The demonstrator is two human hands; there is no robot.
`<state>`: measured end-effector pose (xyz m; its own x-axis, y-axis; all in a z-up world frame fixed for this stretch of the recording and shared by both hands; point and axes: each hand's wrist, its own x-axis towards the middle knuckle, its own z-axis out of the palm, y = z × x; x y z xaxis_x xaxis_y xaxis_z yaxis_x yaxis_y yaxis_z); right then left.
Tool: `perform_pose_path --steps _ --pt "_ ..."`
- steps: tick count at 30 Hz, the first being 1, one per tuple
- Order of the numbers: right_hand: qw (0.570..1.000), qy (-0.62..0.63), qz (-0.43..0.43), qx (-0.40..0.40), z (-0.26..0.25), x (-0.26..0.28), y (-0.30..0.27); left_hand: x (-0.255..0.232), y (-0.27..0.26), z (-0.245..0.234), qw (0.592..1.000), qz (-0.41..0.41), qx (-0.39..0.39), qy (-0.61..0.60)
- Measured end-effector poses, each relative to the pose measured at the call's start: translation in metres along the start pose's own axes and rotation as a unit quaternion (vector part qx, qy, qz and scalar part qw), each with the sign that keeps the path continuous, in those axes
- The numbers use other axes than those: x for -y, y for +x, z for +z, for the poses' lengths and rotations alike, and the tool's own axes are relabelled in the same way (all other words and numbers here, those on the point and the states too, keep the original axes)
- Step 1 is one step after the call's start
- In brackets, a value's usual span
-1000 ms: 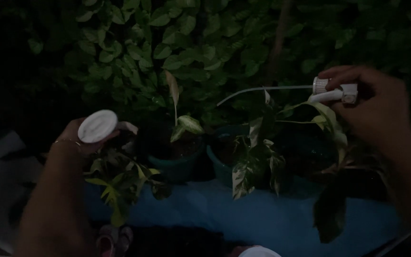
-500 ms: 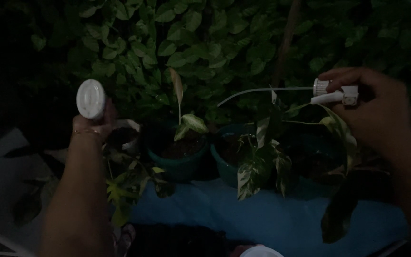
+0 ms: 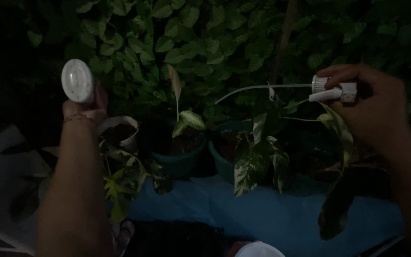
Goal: Water several indoor and outdoor potted plants using a spray bottle.
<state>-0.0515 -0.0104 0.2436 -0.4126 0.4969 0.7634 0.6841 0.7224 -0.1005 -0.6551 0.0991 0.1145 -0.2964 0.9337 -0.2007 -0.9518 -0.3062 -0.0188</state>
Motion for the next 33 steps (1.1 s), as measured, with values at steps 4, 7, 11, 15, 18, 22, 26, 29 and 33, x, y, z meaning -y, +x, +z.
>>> perform_pose_path --steps 4,7,11,15,18,22,26,29,33 --pt "1.000 -0.019 0.014 0.000 -0.002 -0.001 -0.002 0.013 -0.024 0.017 1.000 0.016 0.008 0.007" --pt "1.000 -0.023 0.008 -0.003 -0.004 -0.002 -0.003 0.018 -0.031 0.023 0.999 0.020 0.024 0.016" --pt "1.000 -0.018 0.021 -0.006 -0.005 -0.002 -0.005 0.018 -0.033 0.023 0.999 0.000 0.033 0.005" --pt "1.000 -0.016 0.013 -0.001 -0.010 0.002 -0.006 0.017 -0.033 0.018 0.997 0.006 0.056 0.044" --pt "1.000 -0.025 0.016 -0.009 -0.013 0.002 -0.010 0.017 -0.033 0.002 0.996 0.017 0.053 0.066" --pt "0.999 -0.037 0.014 -0.011 -0.019 -0.006 -0.018 0.025 -0.040 0.007 0.992 0.042 0.035 0.118" --pt "0.998 -0.035 0.033 -0.045 -0.030 0.005 -0.023 0.052 -0.052 0.020 0.935 0.114 0.031 0.334" --pt "0.994 -0.038 0.031 -0.102 -0.045 0.003 -0.031 0.069 -0.075 0.031 0.868 0.149 0.031 0.473" --pt "0.973 -0.090 -0.025 -0.210 -0.076 -0.041 -0.064 0.103 -0.110 0.054 0.594 0.365 0.199 0.689"
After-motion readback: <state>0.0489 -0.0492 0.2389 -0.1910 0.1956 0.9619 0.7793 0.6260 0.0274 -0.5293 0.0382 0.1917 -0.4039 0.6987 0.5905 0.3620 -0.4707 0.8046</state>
